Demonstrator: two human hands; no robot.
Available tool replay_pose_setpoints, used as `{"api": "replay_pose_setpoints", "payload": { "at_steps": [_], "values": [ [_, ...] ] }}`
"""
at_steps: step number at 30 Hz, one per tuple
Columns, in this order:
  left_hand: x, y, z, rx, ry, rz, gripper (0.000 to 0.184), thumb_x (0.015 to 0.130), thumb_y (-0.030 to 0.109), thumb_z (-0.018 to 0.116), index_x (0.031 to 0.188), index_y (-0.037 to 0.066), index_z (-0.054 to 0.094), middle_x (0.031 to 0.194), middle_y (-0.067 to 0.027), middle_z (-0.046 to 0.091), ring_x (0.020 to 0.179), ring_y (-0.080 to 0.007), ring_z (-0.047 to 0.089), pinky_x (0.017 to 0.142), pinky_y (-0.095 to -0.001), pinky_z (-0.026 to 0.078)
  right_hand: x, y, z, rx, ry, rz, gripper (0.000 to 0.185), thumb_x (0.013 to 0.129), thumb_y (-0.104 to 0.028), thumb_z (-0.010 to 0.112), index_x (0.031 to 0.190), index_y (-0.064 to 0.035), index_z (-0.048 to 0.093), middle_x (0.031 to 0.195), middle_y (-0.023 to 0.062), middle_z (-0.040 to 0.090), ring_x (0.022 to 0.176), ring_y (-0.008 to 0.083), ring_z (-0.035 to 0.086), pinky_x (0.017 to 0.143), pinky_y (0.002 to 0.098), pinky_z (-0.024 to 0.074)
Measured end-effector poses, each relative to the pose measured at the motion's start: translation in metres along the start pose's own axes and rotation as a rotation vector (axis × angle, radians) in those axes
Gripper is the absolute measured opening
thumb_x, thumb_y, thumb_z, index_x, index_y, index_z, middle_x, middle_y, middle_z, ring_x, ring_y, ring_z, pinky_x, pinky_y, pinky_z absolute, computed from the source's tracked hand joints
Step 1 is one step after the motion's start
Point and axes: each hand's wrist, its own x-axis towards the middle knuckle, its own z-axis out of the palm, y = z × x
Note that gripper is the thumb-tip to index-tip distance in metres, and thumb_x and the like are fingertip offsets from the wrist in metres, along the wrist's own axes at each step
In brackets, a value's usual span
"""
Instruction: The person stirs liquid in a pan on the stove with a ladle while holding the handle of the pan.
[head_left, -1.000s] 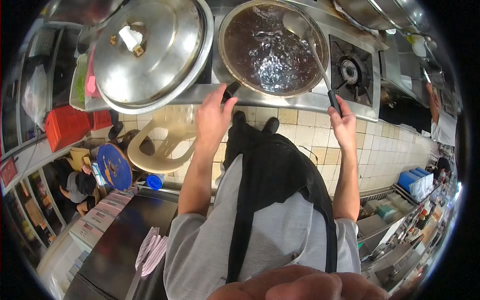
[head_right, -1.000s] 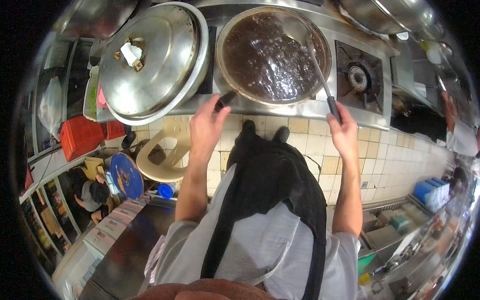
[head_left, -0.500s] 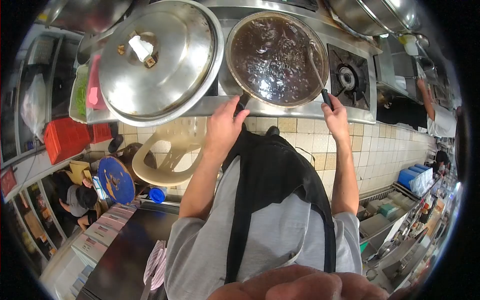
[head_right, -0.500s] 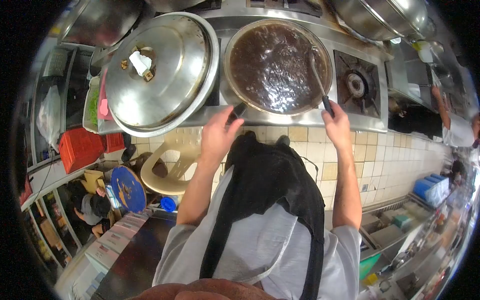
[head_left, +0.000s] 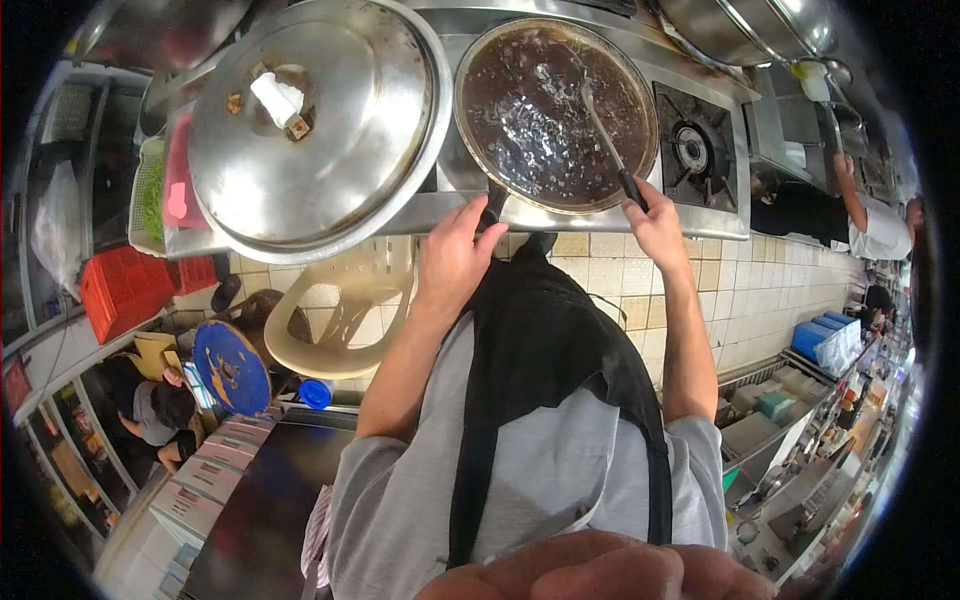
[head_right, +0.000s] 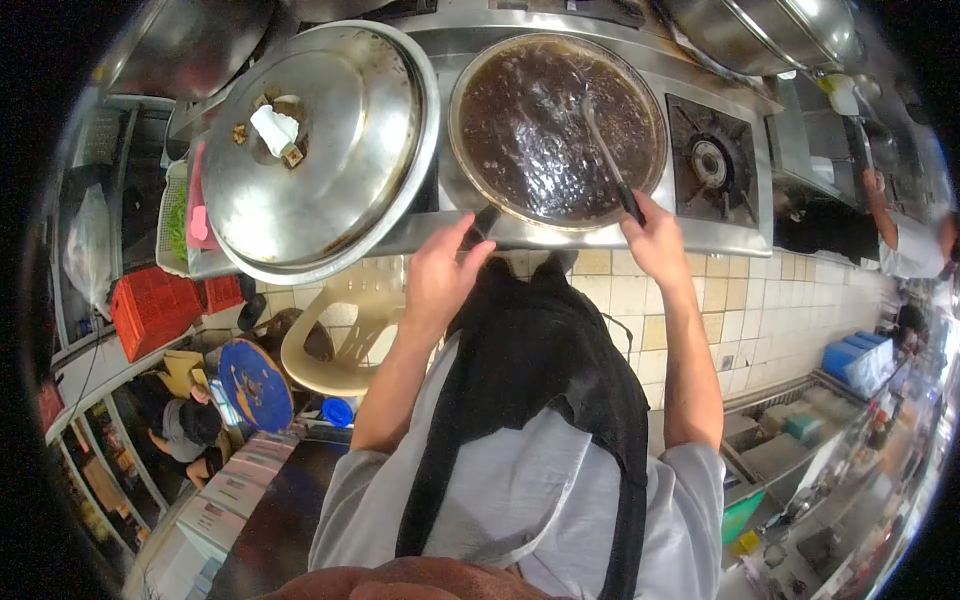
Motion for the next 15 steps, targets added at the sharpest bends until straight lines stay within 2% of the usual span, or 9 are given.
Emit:
{"api": "replay_pose_setpoints", "payload": {
  "at_steps": [6,12,15],
  "values": [
    [0.0,-0.005,0.003,0.003,0.012,0.024,0.046,0.09,0.028,0.082,0.124,-0.002,0.07,0.109,-0.0211,0.074,0.092,-0.0367,0.071,0.08,-0.0422,0.057,0.002,0.006,0.012,0.146,-0.045,-0.104,0.044,0.095,-0.013,0.065,0.133,0.0085,0.062,0.107,0.0163,0.075,0.096,0.0157,0.065,0.088,0.0315,0.0521],
    [0.001,-0.006,0.003,0.01,0.017,0.034,0.048,0.09,0.029,0.082,0.124,-0.002,0.07,0.111,-0.0216,0.074,0.093,-0.0365,0.072,0.081,-0.0416,0.057,-0.007,-0.002,0.013,0.137,-0.109,-0.076,0.044,0.095,-0.012,0.065,0.134,0.0086,0.061,0.106,0.0133,0.073,0.096,0.014,0.062,0.088,0.0306,0.0512],
    [0.002,-0.006,0.003,0.042,0.008,0.025,0.048,0.09,0.029,0.082,0.125,-0.002,0.07,0.111,-0.0221,0.074,0.094,-0.0366,0.072,0.081,-0.0414,0.058,-0.014,-0.01,0.009,0.073,-0.171,-0.038,0.048,0.097,-0.01,0.065,0.141,0.008,0.057,0.091,0.0009,0.066,0.077,0.0075,0.057,0.069,0.026,0.049]
  ]
}}
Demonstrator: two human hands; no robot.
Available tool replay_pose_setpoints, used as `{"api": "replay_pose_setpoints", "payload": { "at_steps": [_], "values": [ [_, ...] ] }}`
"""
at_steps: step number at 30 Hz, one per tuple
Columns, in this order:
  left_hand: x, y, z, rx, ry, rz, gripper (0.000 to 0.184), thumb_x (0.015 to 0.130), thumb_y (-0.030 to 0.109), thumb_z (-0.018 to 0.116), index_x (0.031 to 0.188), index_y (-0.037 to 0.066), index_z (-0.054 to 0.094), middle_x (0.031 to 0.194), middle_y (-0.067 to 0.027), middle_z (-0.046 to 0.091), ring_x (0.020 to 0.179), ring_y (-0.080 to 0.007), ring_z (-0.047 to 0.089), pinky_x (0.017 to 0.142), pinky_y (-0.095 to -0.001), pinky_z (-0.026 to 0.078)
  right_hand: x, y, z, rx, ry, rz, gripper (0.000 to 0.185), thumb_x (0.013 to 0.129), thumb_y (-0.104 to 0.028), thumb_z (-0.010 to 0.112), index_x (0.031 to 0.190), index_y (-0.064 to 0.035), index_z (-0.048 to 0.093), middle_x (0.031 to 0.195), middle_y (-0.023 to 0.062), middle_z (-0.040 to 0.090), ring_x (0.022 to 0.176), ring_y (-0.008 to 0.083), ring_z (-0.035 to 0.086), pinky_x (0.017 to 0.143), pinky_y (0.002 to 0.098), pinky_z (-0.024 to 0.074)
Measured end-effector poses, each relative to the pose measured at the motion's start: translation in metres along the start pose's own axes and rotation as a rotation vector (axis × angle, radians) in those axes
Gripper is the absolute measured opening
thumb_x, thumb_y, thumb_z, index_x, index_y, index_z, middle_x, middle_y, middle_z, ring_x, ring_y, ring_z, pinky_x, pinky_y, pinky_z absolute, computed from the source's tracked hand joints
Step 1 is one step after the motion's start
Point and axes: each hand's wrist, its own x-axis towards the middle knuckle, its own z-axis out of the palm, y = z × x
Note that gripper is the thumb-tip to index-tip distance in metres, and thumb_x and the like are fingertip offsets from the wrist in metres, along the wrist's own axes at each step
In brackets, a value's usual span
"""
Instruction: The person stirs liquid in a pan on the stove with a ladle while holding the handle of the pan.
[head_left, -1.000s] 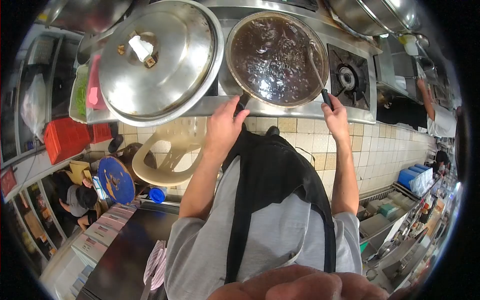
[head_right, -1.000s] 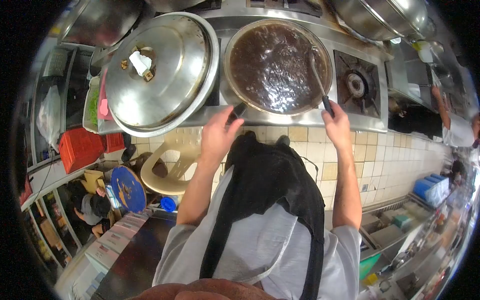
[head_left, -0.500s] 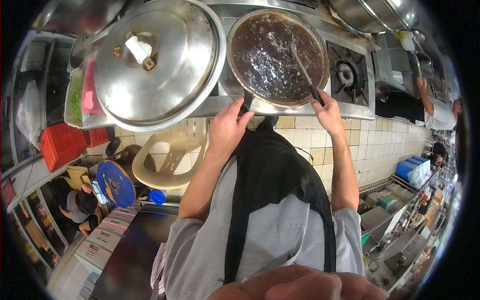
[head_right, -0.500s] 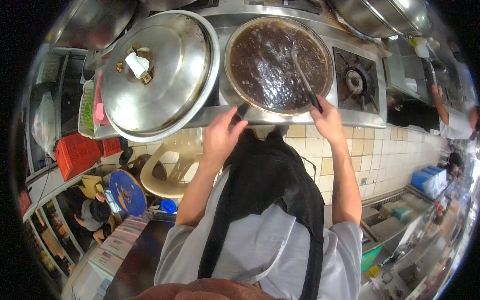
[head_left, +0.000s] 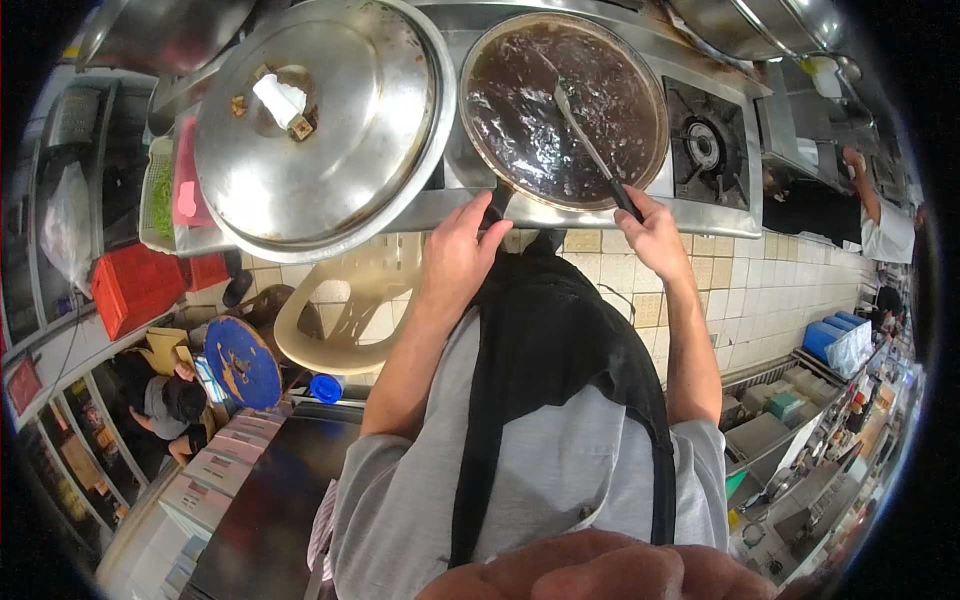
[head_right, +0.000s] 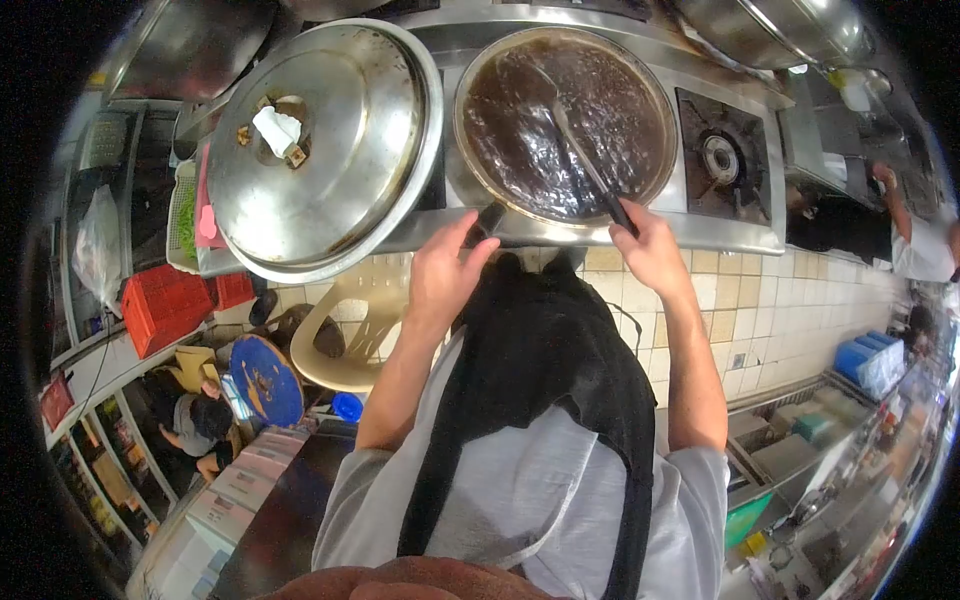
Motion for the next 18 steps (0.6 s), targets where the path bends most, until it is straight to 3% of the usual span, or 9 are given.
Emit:
{"api": "replay_pose_setpoints", "payload": {
  "at_steps": [3,7,10,18],
  "values": [
    [0.0,0.001,0.0,0.004,-0.006,-0.009,0.048,0.09,0.029,0.082,0.125,-0.002,0.07,0.111,-0.0224,0.074,0.095,-0.0368,0.072,0.081,-0.0415,0.058,-0.007,0.004,0.005,0.084,-0.013,0.046,0.047,0.097,-0.009,0.065,0.141,0.005,0.059,0.078,-0.0057,0.055,0.061,0.0035,0.044,0.053,0.0243,0.0369],
    [-0.001,-0.001,0.002,-0.024,-0.002,0.007,0.046,0.092,0.026,0.079,0.127,-0.001,0.068,0.115,-0.0218,0.072,0.096,-0.0413,0.071,0.082,-0.0463,0.057,-0.018,0.012,0.01,0.17,-0.039,0.078,0.047,0.096,-0.007,0.064,0.141,0.0032,0.06,0.075,-0.0076,0.05,0.056,0.002,0.038,0.05,0.023,0.031],
    [-0.002,0.001,0.001,-0.015,-0.003,-0.027,0.049,0.09,0.029,0.082,0.125,-0.002,0.07,0.112,-0.0228,0.073,0.097,-0.0373,0.072,0.082,-0.0413,0.058,-0.03,0.006,0.009,0.303,-0.077,0.165,0.046,0.096,-0.004,0.063,0.142,0.0037,0.059,0.078,-0.0052,0.054,0.055,0.0015,0.039,0.048,0.0223,0.0301],
    [-0.002,0.004,0.001,0.002,-0.001,-0.034,0.049,0.09,0.031,0.081,0.126,-0.001,0.07,0.111,-0.0217,0.073,0.098,-0.0375,0.071,0.085,-0.0416,0.056,-0.056,0.014,0.009,0.633,-0.124,0.283,0.042,0.096,-0.002,0.06,0.137,0.0061,0.06,0.082,-0.001,0.06,0.052,0.0031,0.043,0.045,0.0218,0.0301]
  ]
}}
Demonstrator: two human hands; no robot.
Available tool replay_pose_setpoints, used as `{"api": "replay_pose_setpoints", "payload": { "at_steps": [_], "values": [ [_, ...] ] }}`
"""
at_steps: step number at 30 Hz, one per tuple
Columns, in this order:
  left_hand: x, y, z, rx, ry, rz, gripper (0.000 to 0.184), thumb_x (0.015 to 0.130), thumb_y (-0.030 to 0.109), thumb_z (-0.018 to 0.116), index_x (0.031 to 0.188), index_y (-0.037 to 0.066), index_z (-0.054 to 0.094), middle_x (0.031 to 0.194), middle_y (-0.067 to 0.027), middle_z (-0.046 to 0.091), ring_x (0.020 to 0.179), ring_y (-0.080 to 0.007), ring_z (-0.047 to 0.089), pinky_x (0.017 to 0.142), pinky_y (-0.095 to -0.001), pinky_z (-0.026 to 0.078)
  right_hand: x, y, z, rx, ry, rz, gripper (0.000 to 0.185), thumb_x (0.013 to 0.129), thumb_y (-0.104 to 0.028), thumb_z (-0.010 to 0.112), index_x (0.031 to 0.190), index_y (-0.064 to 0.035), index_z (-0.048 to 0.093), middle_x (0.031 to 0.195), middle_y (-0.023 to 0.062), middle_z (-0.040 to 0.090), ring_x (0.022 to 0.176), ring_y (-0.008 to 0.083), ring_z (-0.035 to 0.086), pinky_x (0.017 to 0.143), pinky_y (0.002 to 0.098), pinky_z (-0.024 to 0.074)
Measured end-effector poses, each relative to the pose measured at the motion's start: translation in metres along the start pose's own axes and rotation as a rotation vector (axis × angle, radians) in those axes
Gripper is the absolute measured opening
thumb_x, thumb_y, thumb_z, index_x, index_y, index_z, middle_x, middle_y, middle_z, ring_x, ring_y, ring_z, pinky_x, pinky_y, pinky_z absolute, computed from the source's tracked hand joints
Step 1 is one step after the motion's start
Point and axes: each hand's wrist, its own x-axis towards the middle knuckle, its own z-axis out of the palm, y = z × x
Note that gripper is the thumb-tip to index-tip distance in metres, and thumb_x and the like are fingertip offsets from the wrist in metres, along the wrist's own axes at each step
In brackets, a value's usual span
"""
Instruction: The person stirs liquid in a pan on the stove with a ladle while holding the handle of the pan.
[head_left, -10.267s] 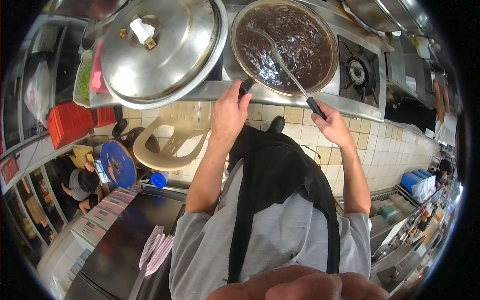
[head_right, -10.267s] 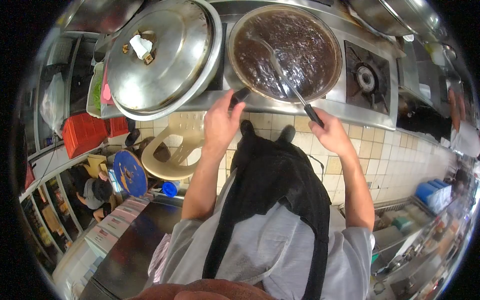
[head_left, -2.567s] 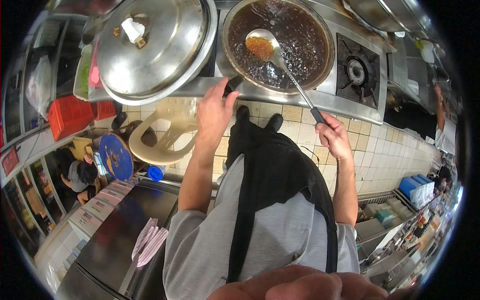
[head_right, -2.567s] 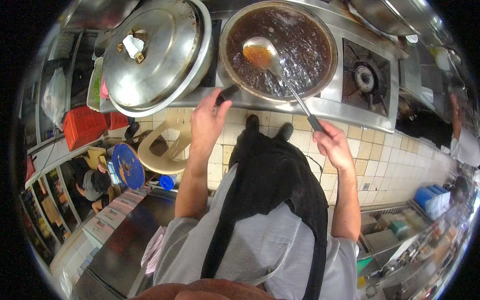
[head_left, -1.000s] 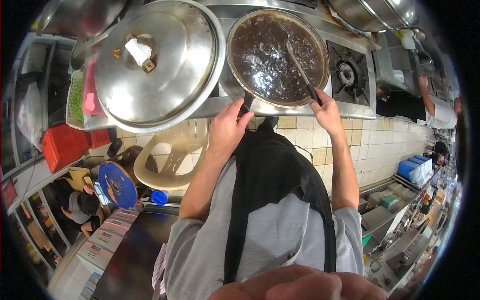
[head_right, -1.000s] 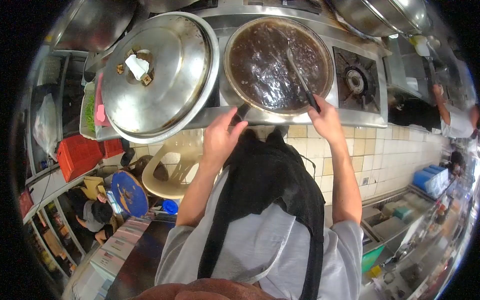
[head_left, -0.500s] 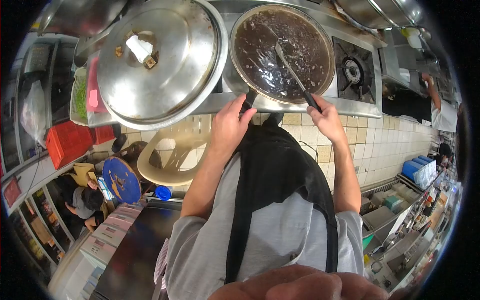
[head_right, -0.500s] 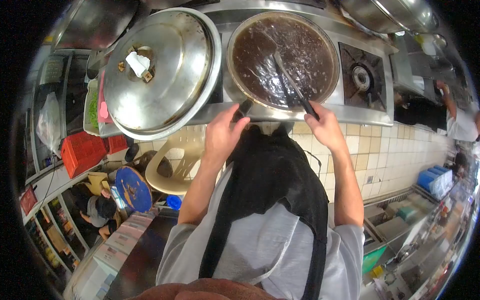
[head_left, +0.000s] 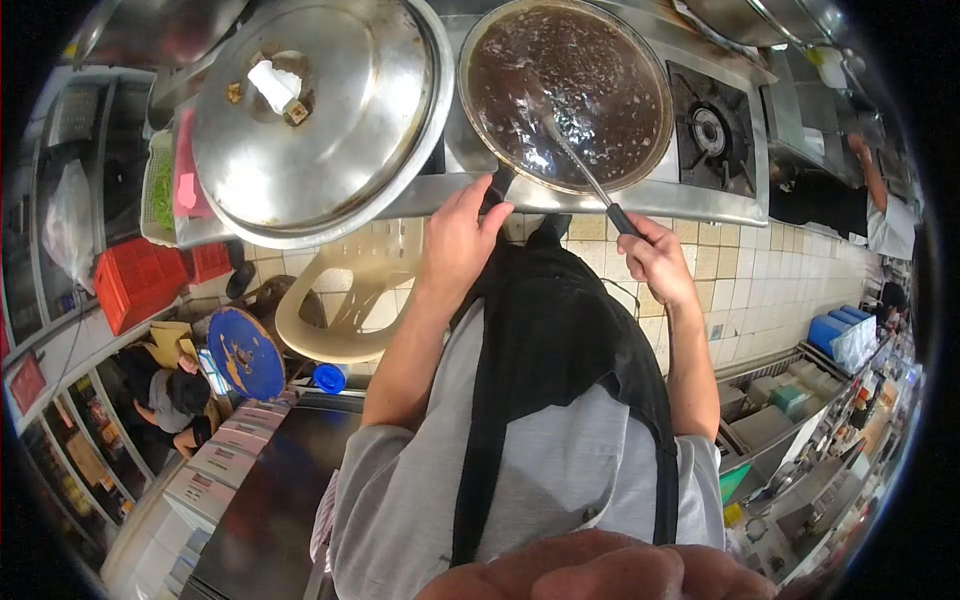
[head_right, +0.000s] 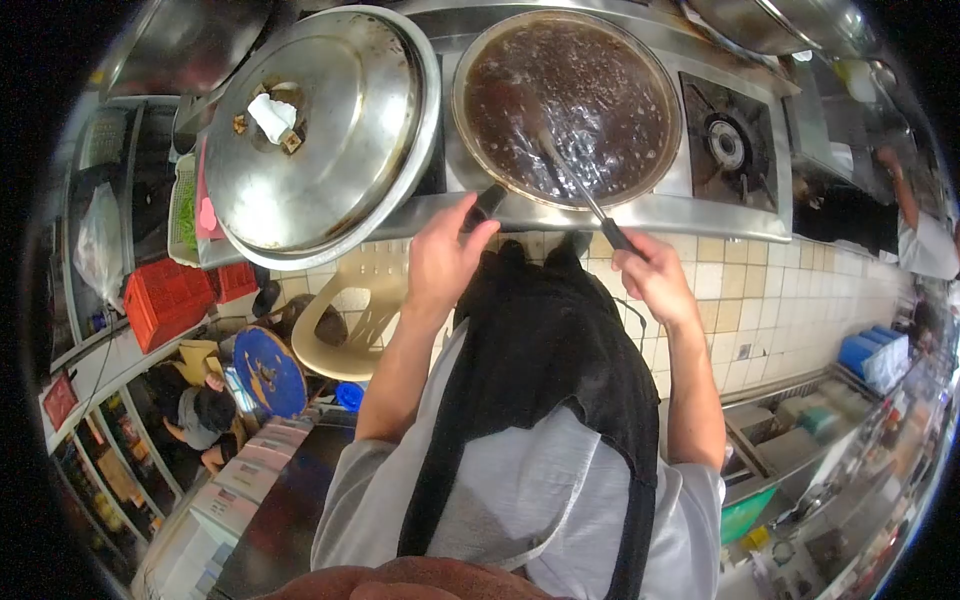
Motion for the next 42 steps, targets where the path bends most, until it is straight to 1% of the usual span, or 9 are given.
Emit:
{"api": "replay_pose_setpoints", "payload": {
  "at_steps": [12,15,18,30,34,35,37,39,42],
  "values": [
    [0.0,0.0,0.0,0.004,-0.012,0.007,0.049,0.09,0.03,0.081,0.127,-0.001,0.07,0.109,-0.0221,0.073,0.094,-0.036,0.072,0.081,-0.041,0.057,-0.014,0.002,0.003,0.236,-0.07,0.077,0.042,0.095,-0.002,0.06,0.136,0.0091,0.058,0.084,0.0044,0.062,0.049,0.0045,0.043,0.041,0.0214,0.031],
    [0.0,-0.001,0.001,0.011,-0.001,0.027,0.049,0.091,0.029,0.081,0.127,-0.001,0.07,0.11,-0.0221,0.073,0.094,-0.0356,0.072,0.08,-0.0406,0.057,-0.017,0.001,0.003,0.229,-0.072,0.063,0.036,0.098,-0.003,0.057,0.133,0.0034,0.062,0.084,0.004,0.061,0.049,0.003,0.038,0.042,0.02,0.0275],
    [0.0,-0.002,0.002,0.019,0.01,0.048,0.048,0.091,0.029,0.081,0.127,-0.001,0.07,0.111,-0.0218,0.073,0.093,-0.035,0.072,0.079,-0.0399,0.057,-0.02,0.0,0.0,0.263,-0.057,0.061,0.041,0.096,-0.003,0.06,0.135,0.0091,0.058,0.084,0.0047,0.062,0.05,0.0047,0.042,0.041,0.0214,0.031],
    [0.0,-0.003,0.004,-0.017,-0.007,-0.023,0.052,0.089,0.029,0.084,0.129,0.0,0.069,0.113,-0.021,0.074,0.086,-0.0282,0.073,0.077,-0.0362,0.058,-0.03,0.005,-0.028,0.031,0.215,-0.119,0.043,0.094,-0.004,0.064,0.137,0.0044,0.06,0.083,0.0018,0.062,0.052,0.0029,0.042,0.044,0.0216,0.0291],
    [0.001,-0.006,0.005,-0.041,-0.011,-0.032,0.053,0.088,0.029,0.084,0.13,0.0,0.069,0.111,-0.0211,0.074,0.083,-0.0272,0.072,0.076,-0.0355,0.058,-0.026,0.001,-0.04,-0.082,0.332,-0.225,0.045,0.097,-0.012,0.065,0.139,0.0028,0.06,0.081,-0.0057,0.057,0.057,0.0011,0.04,0.049,0.0207,0.0298],
    [0.001,-0.005,0.004,-0.031,-0.024,-0.032,0.051,0.089,0.029,0.083,0.129,0.0,0.069,0.114,-0.0215,0.074,0.087,-0.0305,0.072,0.077,-0.0376,0.059,-0.025,-0.002,-0.043,-0.158,0.366,-0.23,0.048,0.098,-0.016,0.067,0.141,0.0034,0.058,0.083,-0.0064,0.057,0.063,0.0019,0.044,0.054,0.0209,0.035],
    [0.002,-0.003,0.001,-0.009,-0.049,-0.035,0.049,0.092,0.03,0.08,0.129,0.0,0.068,0.118,-0.0224,0.072,0.094,-0.037,0.073,0.079,-0.0416,0.059,-0.018,-0.001,-0.05,-0.268,0.423,-0.277,0.05,0.098,-0.018,0.068,0.141,0.004,0.058,0.085,-0.0051,0.058,0.068,0.0028,0.047,0.059,0.0212,0.0381],
    [0.002,-0.006,0.002,0.006,-0.048,-0.015,0.049,0.092,0.03,0.079,0.129,0.0,0.068,0.117,-0.0227,0.072,0.097,-0.0381,0.072,0.081,-0.0427,0.058,-0.011,0.0,-0.057,-0.345,0.45,-0.305,0.048,0.099,-0.017,0.066,0.14,0.0057,0.058,0.093,-0.0013,0.064,0.081,0.0064,0.054,0.071,0.0231,0.0451],
    [0.002,-0.004,0.001,0.009,-0.051,-0.014,0.049,0.092,0.031,0.078,0.129,0.001,0.068,0.115,-0.0229,0.072,0.099,-0.0395,0.071,0.084,-0.0442,0.057,0.001,0.005,-0.062,-0.402,0.49,-0.397,0.045,0.1,-0.016,0.064,0.139,0.0061,0.058,0.099,0.0028,0.066,0.087,0.0093,0.057,0.077,0.026,0.048]
  ]
}}
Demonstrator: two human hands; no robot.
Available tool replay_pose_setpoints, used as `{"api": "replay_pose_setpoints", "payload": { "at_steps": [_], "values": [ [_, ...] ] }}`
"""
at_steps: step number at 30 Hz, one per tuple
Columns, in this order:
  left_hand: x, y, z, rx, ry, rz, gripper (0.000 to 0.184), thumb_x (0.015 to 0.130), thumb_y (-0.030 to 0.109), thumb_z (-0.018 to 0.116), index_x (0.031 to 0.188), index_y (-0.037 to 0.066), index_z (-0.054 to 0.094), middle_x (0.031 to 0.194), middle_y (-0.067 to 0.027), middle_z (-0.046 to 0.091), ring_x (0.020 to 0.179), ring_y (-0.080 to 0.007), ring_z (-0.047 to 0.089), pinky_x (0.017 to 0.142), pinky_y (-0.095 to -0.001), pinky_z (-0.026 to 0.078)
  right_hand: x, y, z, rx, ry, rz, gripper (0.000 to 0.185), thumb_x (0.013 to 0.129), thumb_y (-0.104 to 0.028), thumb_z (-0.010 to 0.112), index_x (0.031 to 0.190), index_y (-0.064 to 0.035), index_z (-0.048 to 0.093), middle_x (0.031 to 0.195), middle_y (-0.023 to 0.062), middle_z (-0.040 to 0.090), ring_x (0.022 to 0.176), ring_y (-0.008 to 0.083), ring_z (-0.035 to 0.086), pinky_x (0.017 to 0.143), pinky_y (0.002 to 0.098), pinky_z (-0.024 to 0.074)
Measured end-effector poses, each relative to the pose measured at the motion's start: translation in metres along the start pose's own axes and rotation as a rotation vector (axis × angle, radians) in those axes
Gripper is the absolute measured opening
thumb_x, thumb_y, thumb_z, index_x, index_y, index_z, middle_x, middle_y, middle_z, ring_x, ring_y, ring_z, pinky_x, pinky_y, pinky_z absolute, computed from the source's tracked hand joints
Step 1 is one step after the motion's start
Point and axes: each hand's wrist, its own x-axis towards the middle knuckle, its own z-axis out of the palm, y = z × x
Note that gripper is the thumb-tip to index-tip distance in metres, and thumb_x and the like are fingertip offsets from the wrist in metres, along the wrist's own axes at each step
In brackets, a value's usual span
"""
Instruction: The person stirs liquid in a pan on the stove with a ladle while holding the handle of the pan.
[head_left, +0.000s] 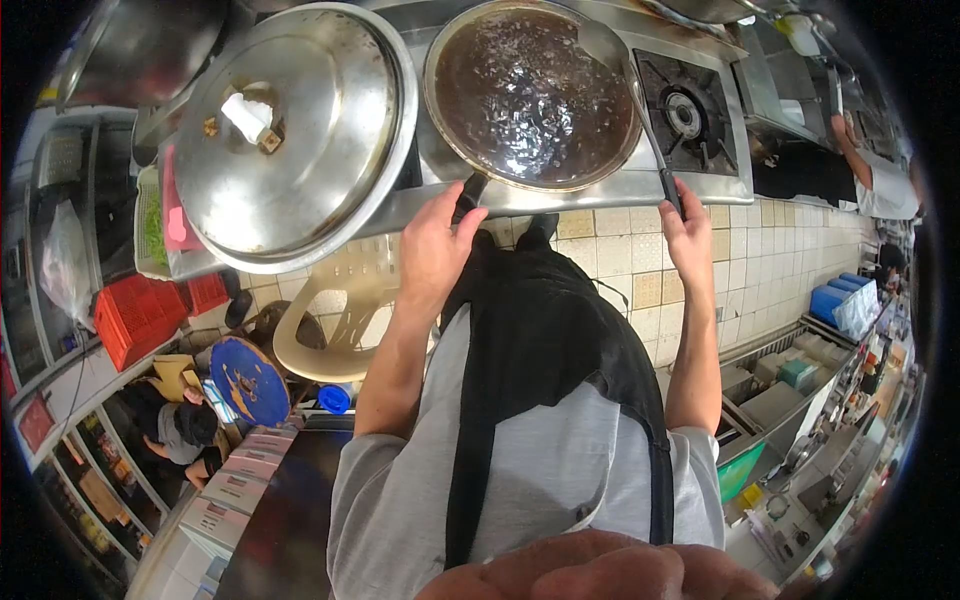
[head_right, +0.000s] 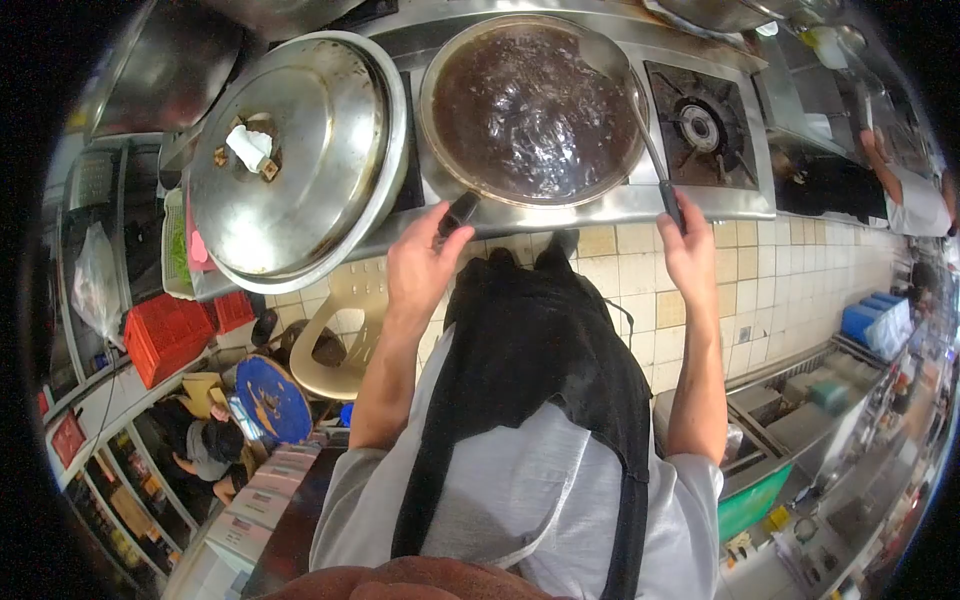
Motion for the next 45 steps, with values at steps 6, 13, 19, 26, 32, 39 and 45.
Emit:
{"api": "replay_pose_setpoints", "payload": {
  "at_steps": [6,13,19,26,32,39,45],
  "values": [
    [0.002,-0.002,0.0,0.037,0.023,0.032,0.053,0.089,0.033,0.082,0.128,0.0,0.069,0.112,-0.0215,0.074,0.089,-0.0332,0.072,0.079,-0.04,0.058,0.008,0.014,0.012,-0.087,-0.021,0.03,0.043,0.101,-0.015,0.064,0.138,0.0057,0.058,0.105,0.0093,0.07,0.094,0.0136,0.061,0.086,0.0294,0.0504],
    [0.001,-0.002,0.0,0.019,0.033,0.043,0.053,0.088,0.032,0.083,0.127,-0.001,0.07,0.111,-0.0215,0.074,0.086,-0.03,0.072,0.077,-0.0378,0.058,0.005,0.012,0.02,-0.111,-0.095,0.029,0.044,0.1,-0.015,0.065,0.138,0.0059,0.059,0.111,0.0124,0.072,0.101,0.0164,0.064,0.092,0.031,0.0506],
    [0.001,0.0,-0.002,0.025,0.034,0.066,0.051,0.089,0.03,0.083,0.126,-0.002,0.07,0.111,-0.0216,0.074,0.089,-0.0314,0.073,0.078,-0.0379,0.058,-0.001,0.0,0.023,-0.129,-0.159,0.035,0.044,0.098,-0.015,0.067,0.137,0.0053,0.061,0.097,0.0062,0.068,0.086,0.0117,0.058,0.078,0.0288,0.0479],
    [0.001,0.001,-0.002,0.011,0.026,0.042,0.05,0.089,0.03,0.083,0.126,-0.002,0.07,0.109,-0.0218,0.074,0.089,-0.0315,0.073,0.077,-0.0381,0.058,-0.01,0.0,0.024,-0.047,-0.226,0.107,0.045,0.099,-0.014,0.068,0.141,0.0011,0.061,0.076,-0.0065,0.055,0.058,0.0027,0.042,0.051,0.0226,0.0346],
    [0.001,-0.003,0.001,0.027,0.032,0.058,0.051,0.089,0.03,0.083,0.127,-0.002,0.069,0.109,-0.022,0.074,0.088,-0.0312,0.073,0.077,-0.038,0.059,-0.017,-0.003,0.024,0.079,-0.287,0.199,0.045,0.098,-0.01,0.068,0.141,0.001,0.061,0.076,-0.0073,0.055,0.055,0.0013,0.041,0.048,0.0215,0.0324],
    [0.001,0.0,-0.001,0.033,0.031,0.055,0.051,0.089,0.029,0.083,0.128,-0.002,0.069,0.113,-0.0213,0.074,0.091,-0.0306,0.074,0.079,-0.0373,0.059,-0.022,-0.01,0.026,0.139,-0.355,0.293,0.042,0.097,-0.009,0.068,0.137,0.0017,0.062,0.076,-0.0083,0.053,0.056,0.0013,0.041,0.049,0.0222,0.0316],
    [0.001,0.001,-0.001,0.01,0.031,0.044,0.05,0.089,0.029,0.083,0.128,-0.001,0.069,0.114,-0.0211,0.074,0.093,-0.0306,0.075,0.079,-0.0371,0.06,-0.028,-0.007,0.024,0.223,-0.421,0.361,0.045,0.099,-0.007,0.066,0.142,0.002,0.058,0.085,-0.0025,0.06,0.053,0.0009,0.042,0.046,0.0211,0.0307]
  ]
}}
